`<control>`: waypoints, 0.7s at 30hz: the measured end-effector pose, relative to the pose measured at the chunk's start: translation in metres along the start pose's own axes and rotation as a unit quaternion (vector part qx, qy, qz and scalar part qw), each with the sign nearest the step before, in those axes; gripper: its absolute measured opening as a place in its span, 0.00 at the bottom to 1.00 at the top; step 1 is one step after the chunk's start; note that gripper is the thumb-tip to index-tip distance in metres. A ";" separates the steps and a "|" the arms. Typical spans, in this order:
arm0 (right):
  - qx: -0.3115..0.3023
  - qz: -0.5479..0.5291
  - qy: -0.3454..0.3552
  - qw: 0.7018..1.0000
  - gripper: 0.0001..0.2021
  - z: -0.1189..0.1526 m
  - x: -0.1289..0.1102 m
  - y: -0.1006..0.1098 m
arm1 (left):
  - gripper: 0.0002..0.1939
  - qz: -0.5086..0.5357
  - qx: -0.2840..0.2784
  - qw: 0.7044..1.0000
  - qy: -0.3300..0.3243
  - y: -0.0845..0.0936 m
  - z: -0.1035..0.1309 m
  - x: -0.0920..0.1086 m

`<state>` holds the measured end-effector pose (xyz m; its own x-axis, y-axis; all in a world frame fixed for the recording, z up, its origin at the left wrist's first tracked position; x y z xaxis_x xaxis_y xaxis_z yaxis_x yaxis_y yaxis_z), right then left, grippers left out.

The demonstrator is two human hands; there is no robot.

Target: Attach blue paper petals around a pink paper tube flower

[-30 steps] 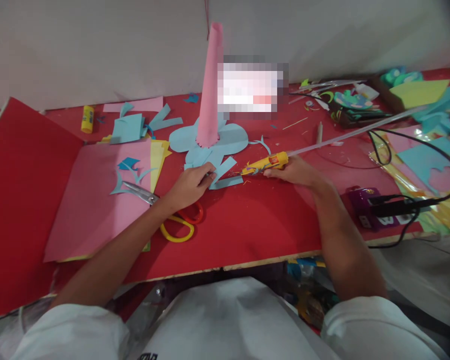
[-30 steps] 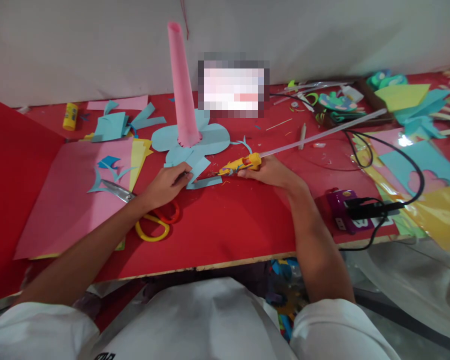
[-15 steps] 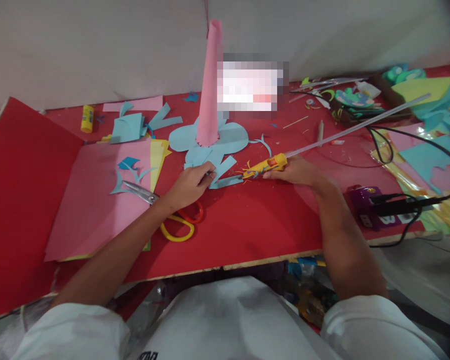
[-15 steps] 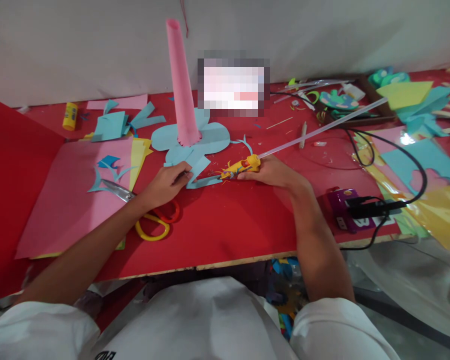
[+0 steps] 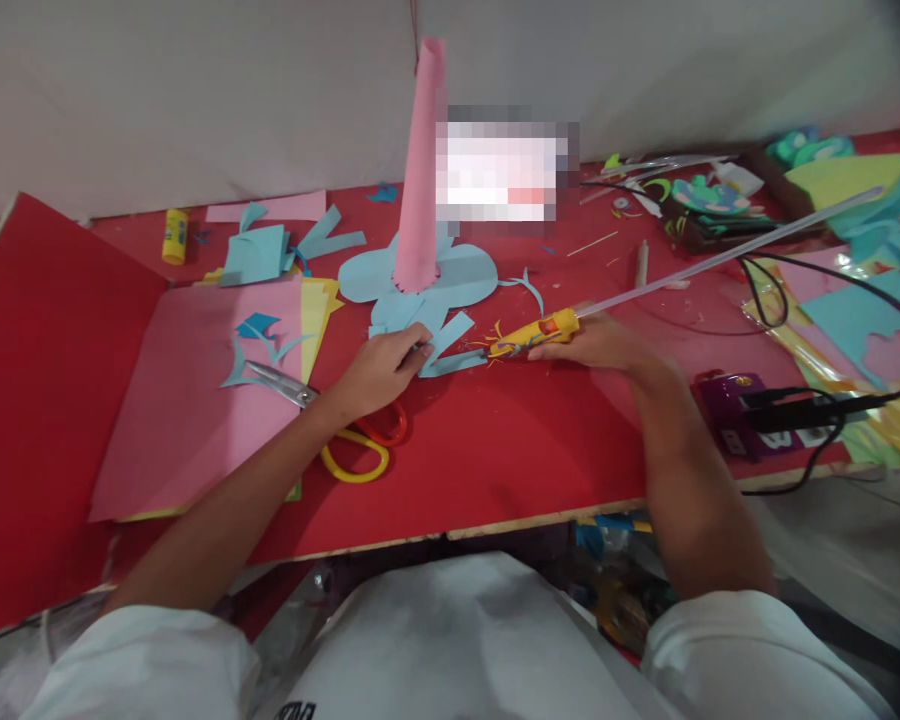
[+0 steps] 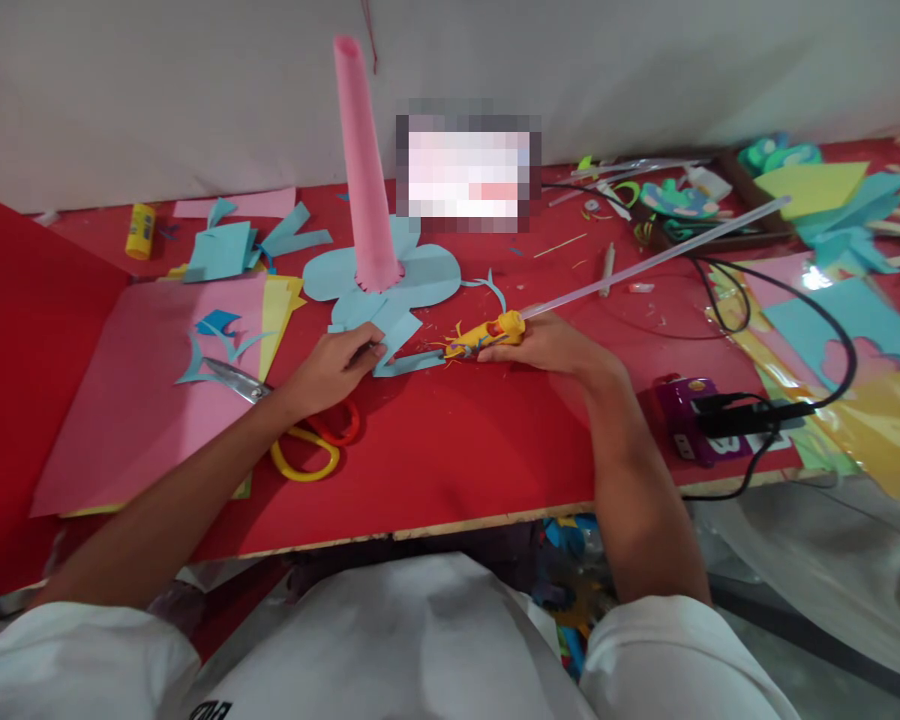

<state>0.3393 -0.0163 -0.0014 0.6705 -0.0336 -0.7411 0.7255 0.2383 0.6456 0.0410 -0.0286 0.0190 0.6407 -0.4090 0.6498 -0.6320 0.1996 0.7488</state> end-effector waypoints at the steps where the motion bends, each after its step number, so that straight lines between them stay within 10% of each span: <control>1: -0.003 -0.005 0.003 1.000 0.20 0.000 0.000 0.000 | 0.11 0.000 0.000 1.000 0.000 0.000 0.000 0.000; 21: -0.036 -0.007 -0.011 0.999 0.23 0.002 0.000 0.001 | 0.12 0.000 0.000 1.000 0.002 0.000 -0.001 0.001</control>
<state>0.3400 -0.0181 -0.0001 0.6646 -0.0594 -0.7448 0.7222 0.3065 0.6201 0.0421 -0.0286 0.0200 0.6419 -0.4056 0.6507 -0.6323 0.2002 0.7484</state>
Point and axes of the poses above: each hand's wrist, its own z-axis away from the middle knuckle, its own y-axis out of the back of the hand, x = y × z, the point moved 6 cm from there along -z, towards the middle knuckle, and after that the axes turned 7 degrees about x, right-handed, at the moved point
